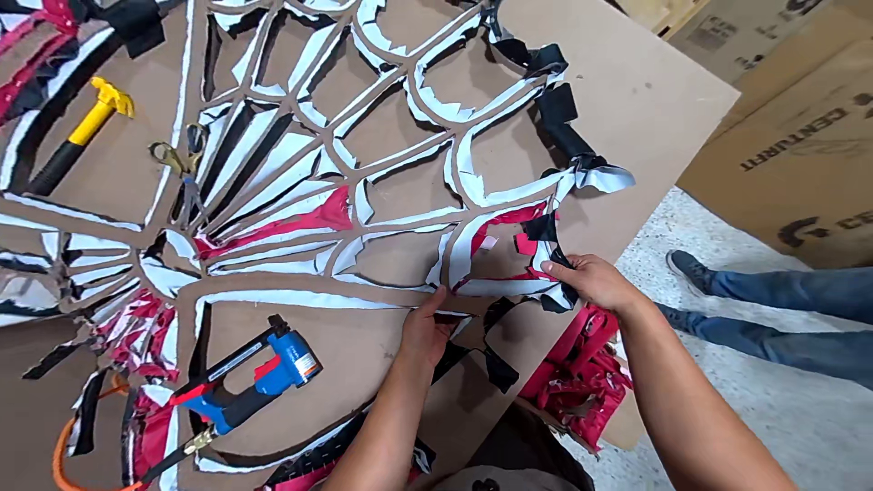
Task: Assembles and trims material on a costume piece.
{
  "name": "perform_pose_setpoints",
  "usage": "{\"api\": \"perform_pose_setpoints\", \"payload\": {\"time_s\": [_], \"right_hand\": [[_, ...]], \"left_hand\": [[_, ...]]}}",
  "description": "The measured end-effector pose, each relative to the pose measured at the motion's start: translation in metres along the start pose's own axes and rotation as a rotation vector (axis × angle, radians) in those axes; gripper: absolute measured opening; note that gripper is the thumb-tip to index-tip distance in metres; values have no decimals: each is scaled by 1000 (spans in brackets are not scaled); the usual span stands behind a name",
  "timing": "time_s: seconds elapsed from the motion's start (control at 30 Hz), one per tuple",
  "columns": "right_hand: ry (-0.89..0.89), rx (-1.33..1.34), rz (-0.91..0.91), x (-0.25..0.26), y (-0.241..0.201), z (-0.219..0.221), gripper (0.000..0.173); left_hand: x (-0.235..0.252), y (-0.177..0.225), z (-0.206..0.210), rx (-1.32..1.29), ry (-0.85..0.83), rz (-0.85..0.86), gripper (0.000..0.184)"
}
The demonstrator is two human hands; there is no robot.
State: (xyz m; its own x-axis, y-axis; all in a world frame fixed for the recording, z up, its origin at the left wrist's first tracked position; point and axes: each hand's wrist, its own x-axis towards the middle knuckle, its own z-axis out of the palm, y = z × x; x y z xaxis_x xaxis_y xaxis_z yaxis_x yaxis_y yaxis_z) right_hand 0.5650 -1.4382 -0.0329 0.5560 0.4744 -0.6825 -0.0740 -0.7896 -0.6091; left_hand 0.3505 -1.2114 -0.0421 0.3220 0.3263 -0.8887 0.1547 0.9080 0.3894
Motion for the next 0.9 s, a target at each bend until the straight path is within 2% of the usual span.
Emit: {"api": "perform_pose_setpoints", "payload": {"time_s": [0.1,0.17,0.2,0.27,0.3,0.33,0.37,0.4,0.43,0.47,0.53,0.63,0.73,0.8,0.9], "right_hand": [[-154,-138,-12,10,-2,-17,51],[-88,-61,-59,16,-4,-18,47],[8,33,-84,22,-5,-18,43],[183,236,-78,41,-10,-21,46],[243,333,-72,53,-13,-22,47],[275,415,-68,63,-16,-24,47],[289,456,-61,71,-20,-25,46],[273,468,-60,74,-24,-26,44],[238,477,-72,75,-28,-26,40],[203,496,-92,75,-30,-25,36],[162,560,-119,71,-25,-23,30],[216,702,-85,57,-10,-23,27],[283,839,-65,47,-5,-15,20],[258,909,-77,46,-6,-10,24],[214,986,-120,54,-11,-3,28]], "left_hand": [[3,-5,0,21,19,26,37],[-3,-2,-6,172,3,24,43],[-9,3,-11,332,-28,21,45],[-27,21,-21,845,-63,87,37],[-37,31,-23,1125,-39,203,31],[-44,41,-21,1323,21,394,27],[-49,51,-15,1417,70,583,27],[-46,62,-5,1464,91,718,31],[-37,72,8,1487,82,770,37],[-24,81,24,1504,53,750,44],[3,88,56,1515,-50,580,49],[30,78,81,1386,-174,343,41],[36,69,83,1332,-105,378,41],[31,68,86,1380,-19,445,38],[22,66,94,1307,13,423,31]]}}
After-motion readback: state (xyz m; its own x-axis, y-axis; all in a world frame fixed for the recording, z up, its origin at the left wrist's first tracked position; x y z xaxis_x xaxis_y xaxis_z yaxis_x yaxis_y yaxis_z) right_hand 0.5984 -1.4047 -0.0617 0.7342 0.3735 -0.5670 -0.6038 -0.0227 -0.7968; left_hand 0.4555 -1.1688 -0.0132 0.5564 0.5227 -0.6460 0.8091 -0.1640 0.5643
